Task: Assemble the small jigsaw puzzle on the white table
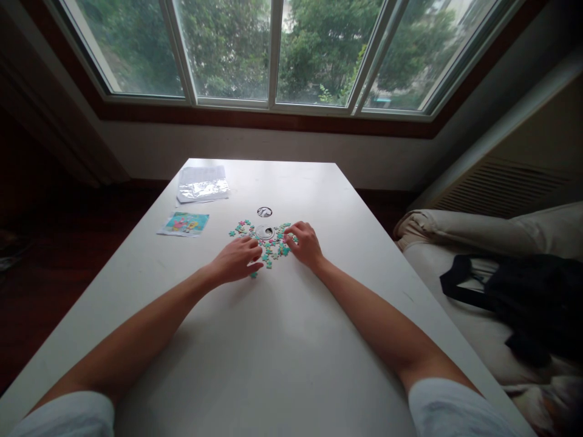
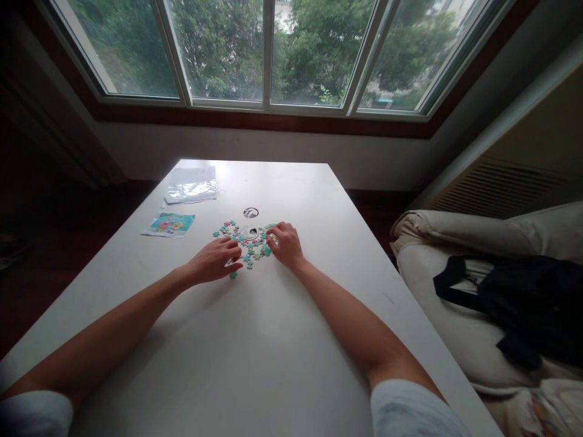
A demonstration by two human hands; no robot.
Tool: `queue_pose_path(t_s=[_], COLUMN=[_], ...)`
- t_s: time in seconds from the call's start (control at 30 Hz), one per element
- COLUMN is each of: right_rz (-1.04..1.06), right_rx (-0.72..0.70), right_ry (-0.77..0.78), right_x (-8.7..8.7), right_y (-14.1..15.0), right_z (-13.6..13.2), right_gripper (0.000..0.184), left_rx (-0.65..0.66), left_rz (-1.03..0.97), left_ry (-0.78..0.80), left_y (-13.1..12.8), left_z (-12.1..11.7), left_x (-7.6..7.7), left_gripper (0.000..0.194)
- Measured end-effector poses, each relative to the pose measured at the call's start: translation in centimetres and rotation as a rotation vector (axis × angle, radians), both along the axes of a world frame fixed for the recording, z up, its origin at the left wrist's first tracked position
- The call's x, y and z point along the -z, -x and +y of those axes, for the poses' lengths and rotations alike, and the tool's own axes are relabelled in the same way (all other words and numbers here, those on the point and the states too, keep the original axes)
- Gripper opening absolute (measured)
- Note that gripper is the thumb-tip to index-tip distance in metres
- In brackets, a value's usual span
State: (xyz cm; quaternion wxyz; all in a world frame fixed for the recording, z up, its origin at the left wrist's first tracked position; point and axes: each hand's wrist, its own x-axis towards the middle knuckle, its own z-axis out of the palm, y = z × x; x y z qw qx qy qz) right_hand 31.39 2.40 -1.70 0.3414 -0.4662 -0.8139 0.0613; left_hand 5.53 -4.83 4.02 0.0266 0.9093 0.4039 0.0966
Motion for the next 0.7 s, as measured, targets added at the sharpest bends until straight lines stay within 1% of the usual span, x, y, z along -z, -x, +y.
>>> queue_pose_path(t_s=[0.07, 0.13, 0.27, 0.37, 0.43, 0.53, 0.63, 0.7], right_rz=[-0.032, -0.082, -0.21, -0.295, -0.317, -0.287, -0.218, -0.199], right_rx=[0.056, 0.065, -0.034, -0.111, -0.142, -0.166, -0.161, -0.15], right_ry=[0.022, 0.057, 0.136, 0.168, 0.17, 0.157, 0.137, 0.128], right_x=[0.5, 1.1, 2.0, 2.0, 1.8, 1.5, 1.3, 1.4], right_y=[-0.9, -1.5, -1.4, -0.8, -0.6, -0.5, -0.5, -0.4], right_z=[1.1, 2.2, 3.2, 2.9, 2.5, 2.2, 2.2, 2.2], right_gripper=[0.027, 0.039, 0.052, 0.056, 0.056, 0.052, 0.043, 0.041], left_rx=[-0.098, -0.175, -0.309, -0.378, -0.382, -0.361, -0.362, -0.378], left_rz=[-0.039, -0.09, -0.177, -0.188, -0.16, -0.128, -0.156, -0.198], left_ry=[-0.065, -0.088, -0.082, -0.063, -0.044, -0.014, -0.009, -0.014], left_y=[0.4, 1.1, 2.8, 3.5, 3.6, 3.5, 3.7, 3.9], left_z=[0.6, 1.4, 3.5, 4.8, 5.3, 5.5, 5.7, 5.9], left_x=[0.9, 2.1, 4.6, 5.8, 6.3, 6.5, 6.5, 6.5], left_gripper=[0.02, 0.023, 0.046, 0.055, 0.061, 0.065, 0.064, 0.062])
